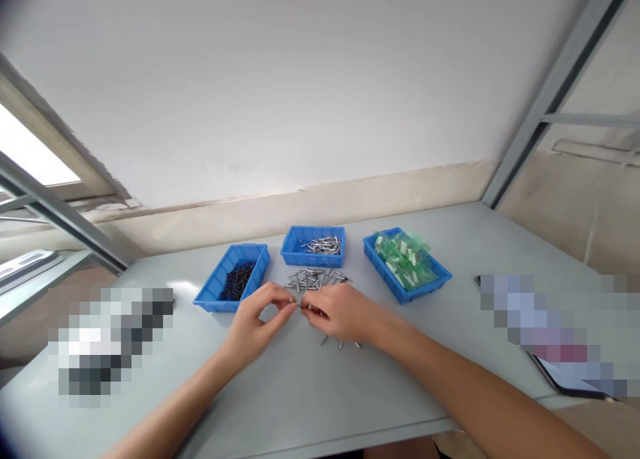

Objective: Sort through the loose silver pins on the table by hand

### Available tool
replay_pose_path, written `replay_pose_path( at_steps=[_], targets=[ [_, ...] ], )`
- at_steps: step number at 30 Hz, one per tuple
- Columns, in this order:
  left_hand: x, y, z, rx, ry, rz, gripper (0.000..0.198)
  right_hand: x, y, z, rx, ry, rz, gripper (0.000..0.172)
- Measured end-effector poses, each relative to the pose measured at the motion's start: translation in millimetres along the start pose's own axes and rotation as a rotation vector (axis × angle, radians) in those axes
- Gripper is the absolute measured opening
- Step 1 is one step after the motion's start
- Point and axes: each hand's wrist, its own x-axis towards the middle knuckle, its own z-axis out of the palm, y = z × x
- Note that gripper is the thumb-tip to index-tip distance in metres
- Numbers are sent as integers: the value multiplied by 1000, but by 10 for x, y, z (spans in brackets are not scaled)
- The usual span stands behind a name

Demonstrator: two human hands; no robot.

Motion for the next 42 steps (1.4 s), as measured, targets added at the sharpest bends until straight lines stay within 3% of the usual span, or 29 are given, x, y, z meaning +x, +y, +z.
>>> replay_pose_path(
  at_steps=[16,21,27,30,32,35,36,40,42],
  targets=[
    [18,-57,-12,51,12,-61,11,-26,-1,-170,85,140,92,9],
    [24,-85,4,69,14,-75,13,-30,-28,-181,226,54,104,18],
    [6,-108,32,47,-45,-102,19,-16,-14,-188,262,67,33,5],
    [-11,-143,31,119,-102,-94,28,6,60,-198,274,141,141,9],
    [-21,-159,22,220,-176,-43,23,23,153,-193,261,232,246,15],
    [-34,-164,22,332,-305,21,18,32,307,-174,219,250,328,52],
    [-38,-163,27,353,-335,32,17,30,344,-171,179,227,343,56],
    [-49,-172,51,374,-392,52,16,17,340,-207,-15,258,359,33],
    [-48,-183,54,384,-409,52,16,14,262,-237,5,191,327,22]
  ],
)
